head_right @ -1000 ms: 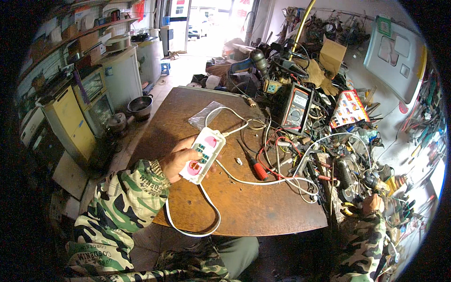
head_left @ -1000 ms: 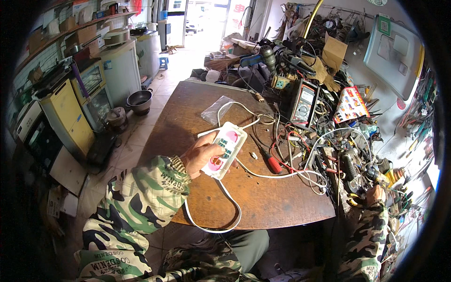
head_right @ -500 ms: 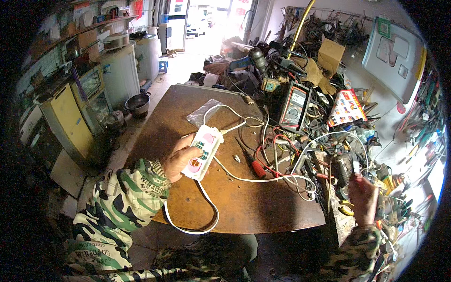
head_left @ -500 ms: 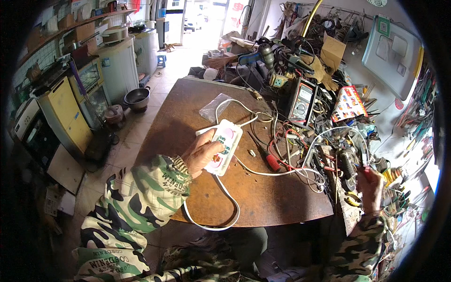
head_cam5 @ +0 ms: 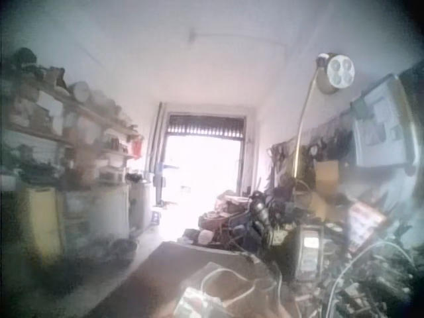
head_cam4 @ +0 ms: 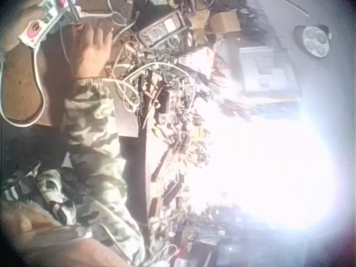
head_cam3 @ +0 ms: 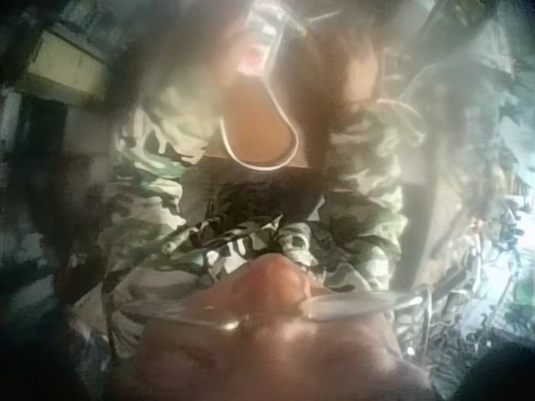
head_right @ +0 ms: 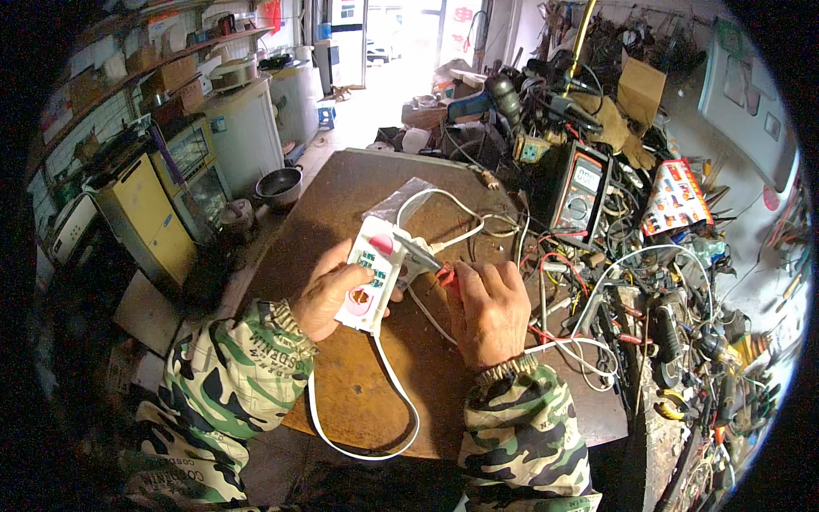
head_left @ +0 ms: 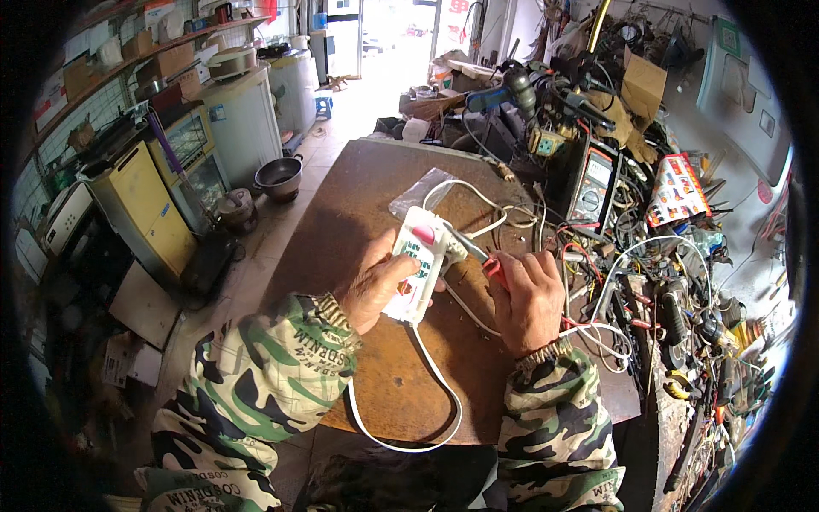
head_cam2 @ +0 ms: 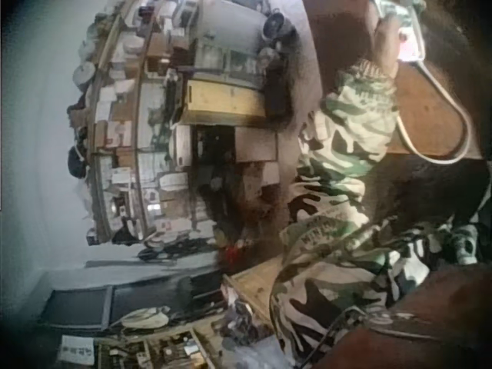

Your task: The person holds a white plastic remote control and uses a small metal tool to press and pry at the internal circuit board through the front panel. They repeatedly probe different points on the board, then remove the front cover to expose the green PCB and continue pressing components with the tool.

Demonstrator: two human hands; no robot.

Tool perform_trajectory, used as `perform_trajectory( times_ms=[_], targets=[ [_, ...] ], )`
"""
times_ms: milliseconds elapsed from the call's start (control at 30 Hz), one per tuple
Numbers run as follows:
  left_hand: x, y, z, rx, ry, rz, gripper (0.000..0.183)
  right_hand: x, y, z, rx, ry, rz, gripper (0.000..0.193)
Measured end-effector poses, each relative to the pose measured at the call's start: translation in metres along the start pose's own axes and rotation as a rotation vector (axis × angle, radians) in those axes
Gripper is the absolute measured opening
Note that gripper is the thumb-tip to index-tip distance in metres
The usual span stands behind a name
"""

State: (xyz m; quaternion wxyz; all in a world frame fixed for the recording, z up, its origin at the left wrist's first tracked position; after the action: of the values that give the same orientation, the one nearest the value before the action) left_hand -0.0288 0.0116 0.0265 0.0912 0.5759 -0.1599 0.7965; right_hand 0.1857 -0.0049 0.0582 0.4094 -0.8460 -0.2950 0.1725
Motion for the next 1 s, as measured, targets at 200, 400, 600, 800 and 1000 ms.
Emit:
perform_trajectory(
  times_ms=[200,400,600,800,1000],
  targets=[
    [0.012,0.002,0.006,-0.027,-0.145,0.018,0.048,0.010,0.021,0.008,0.004,0.006,-0.064,0.036],
    [0.010,0.000,0.006,-0.019,-0.179,0.049,0.050,0.008,0.023,0.011,-0.008,0.034,-0.092,0.040],
    [0.008,0.002,0.008,-0.037,-0.184,0.032,0.048,0.005,0.022,0.012,-0.007,0.051,-0.096,0.040],
    [0.009,0.003,0.010,-0.031,-0.182,0.018,0.044,0.004,0.022,0.010,-0.003,0.071,-0.094,0.039],
    [0.009,0.004,0.010,-0.035,-0.170,0.021,0.045,0.003,0.021,0.010,0.006,0.076,-0.108,0.038]
  ],
)
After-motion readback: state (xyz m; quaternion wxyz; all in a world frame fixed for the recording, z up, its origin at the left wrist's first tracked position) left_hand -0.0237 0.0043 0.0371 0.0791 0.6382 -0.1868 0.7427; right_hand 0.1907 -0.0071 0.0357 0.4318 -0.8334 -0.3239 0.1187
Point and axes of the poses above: each hand's wrist, its own y-axis away from the middle knuckle, its own z-axis out of the palm, x = y × z, the point moved 3 cm from there along -y, towards the middle knuckle, and after that the axes turned 1 degree about -y, right-handed, at the moved point
